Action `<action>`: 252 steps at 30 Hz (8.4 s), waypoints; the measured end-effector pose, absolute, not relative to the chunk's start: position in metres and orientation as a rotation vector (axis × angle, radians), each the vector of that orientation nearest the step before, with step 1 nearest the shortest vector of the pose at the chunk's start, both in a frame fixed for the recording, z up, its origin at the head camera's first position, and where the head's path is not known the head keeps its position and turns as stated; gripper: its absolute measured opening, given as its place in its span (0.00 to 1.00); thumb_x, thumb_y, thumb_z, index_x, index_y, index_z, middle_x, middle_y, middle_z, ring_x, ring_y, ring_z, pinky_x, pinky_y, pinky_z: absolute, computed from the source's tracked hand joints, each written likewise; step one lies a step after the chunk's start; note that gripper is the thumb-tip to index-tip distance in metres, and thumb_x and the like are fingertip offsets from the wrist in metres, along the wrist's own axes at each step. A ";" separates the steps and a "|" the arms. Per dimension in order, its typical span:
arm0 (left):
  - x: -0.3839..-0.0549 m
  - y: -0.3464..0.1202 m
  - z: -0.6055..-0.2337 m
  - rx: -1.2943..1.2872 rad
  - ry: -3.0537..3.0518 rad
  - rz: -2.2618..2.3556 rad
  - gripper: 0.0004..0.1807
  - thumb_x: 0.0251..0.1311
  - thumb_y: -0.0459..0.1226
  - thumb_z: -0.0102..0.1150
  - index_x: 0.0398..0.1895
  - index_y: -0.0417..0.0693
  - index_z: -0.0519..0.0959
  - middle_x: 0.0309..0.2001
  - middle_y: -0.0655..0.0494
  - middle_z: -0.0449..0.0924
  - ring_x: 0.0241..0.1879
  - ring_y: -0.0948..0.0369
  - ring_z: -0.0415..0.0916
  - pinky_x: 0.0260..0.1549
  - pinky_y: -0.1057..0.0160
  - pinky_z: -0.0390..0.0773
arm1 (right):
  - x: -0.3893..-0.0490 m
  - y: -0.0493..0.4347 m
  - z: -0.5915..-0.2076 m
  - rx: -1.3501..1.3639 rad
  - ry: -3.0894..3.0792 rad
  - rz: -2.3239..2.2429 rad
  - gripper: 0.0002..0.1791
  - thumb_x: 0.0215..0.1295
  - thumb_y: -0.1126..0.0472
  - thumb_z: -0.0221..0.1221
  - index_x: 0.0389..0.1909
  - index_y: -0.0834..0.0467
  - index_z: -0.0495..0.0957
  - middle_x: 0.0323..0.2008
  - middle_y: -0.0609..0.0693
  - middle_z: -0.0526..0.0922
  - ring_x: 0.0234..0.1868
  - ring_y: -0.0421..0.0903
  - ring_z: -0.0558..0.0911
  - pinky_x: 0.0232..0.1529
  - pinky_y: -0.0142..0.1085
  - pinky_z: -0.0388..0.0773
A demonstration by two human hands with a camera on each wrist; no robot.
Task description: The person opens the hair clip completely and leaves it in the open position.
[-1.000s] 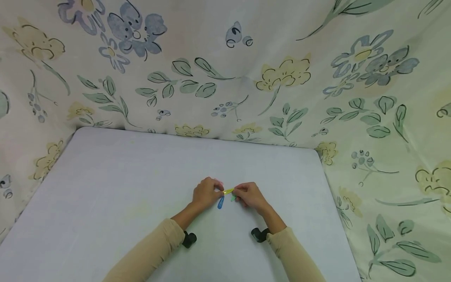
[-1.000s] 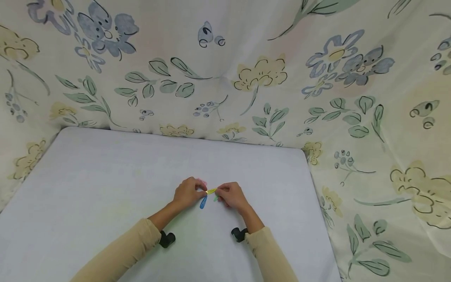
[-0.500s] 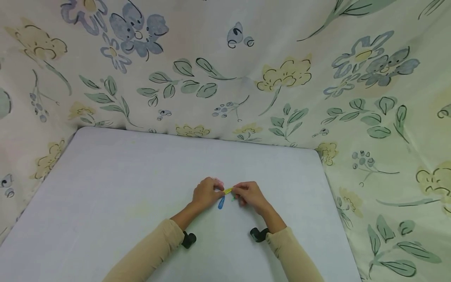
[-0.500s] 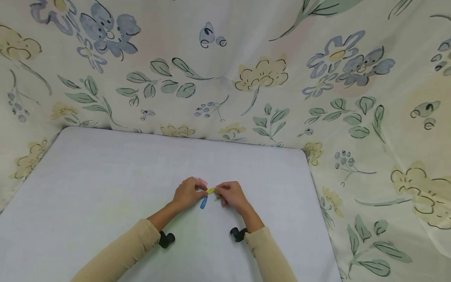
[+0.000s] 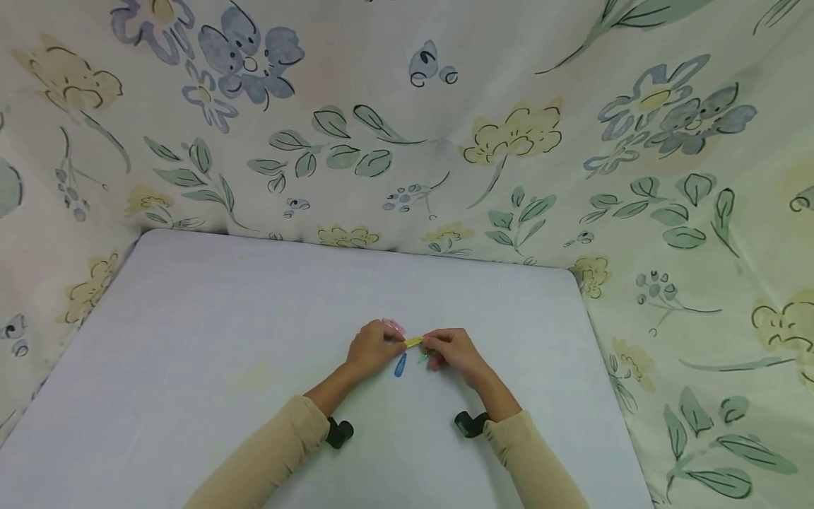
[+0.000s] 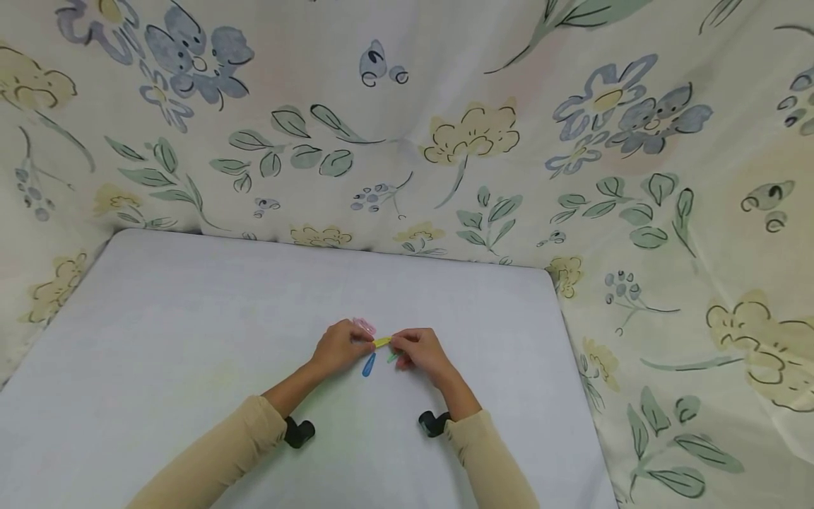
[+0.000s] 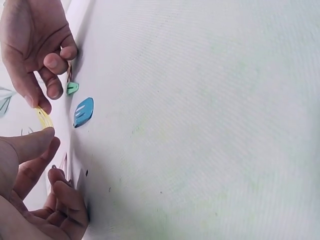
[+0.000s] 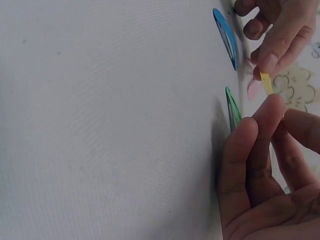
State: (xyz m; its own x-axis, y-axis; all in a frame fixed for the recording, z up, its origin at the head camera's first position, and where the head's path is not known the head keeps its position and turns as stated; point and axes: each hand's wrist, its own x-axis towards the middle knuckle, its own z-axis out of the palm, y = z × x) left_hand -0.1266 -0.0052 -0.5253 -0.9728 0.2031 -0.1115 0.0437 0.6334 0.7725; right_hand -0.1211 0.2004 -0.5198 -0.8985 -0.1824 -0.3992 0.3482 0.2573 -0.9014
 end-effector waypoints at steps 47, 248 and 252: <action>-0.135 -0.009 -0.518 0.043 2.126 1.638 0.07 0.69 0.33 0.58 0.45 0.40 0.82 0.51 0.46 0.76 0.35 0.57 0.72 0.23 0.69 0.72 | -0.128 0.205 -0.516 0.116 2.036 -1.724 0.12 0.69 0.62 0.58 0.46 0.65 0.82 0.44 0.57 0.84 0.39 0.46 0.78 0.41 0.35 0.78; -0.115 -0.017 -0.532 0.557 2.685 1.426 0.06 0.53 0.37 0.75 0.32 0.52 0.86 0.42 0.59 0.75 0.28 0.66 0.66 0.28 0.67 0.70 | -0.111 0.197 -0.523 0.023 2.034 -1.645 0.18 0.73 0.57 0.57 0.37 0.72 0.81 0.26 0.50 0.82 0.27 0.43 0.80 0.27 0.33 0.77; -0.115 -0.018 -0.532 0.461 2.667 1.447 0.04 0.58 0.38 0.70 0.35 0.49 0.86 0.39 0.57 0.77 0.28 0.65 0.67 0.28 0.66 0.69 | -0.112 0.199 -0.522 0.025 2.038 -1.653 0.17 0.72 0.58 0.57 0.38 0.71 0.81 0.27 0.53 0.83 0.27 0.43 0.80 0.27 0.33 0.78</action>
State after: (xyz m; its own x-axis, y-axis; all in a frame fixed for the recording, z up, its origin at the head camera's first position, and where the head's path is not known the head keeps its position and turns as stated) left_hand -0.1150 -0.0179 -0.5317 -0.9524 0.2946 0.0790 0.2268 0.5109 0.8292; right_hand -0.1116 0.1987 -0.5222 -0.8691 -0.2977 -0.3951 0.3251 0.2582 -0.9097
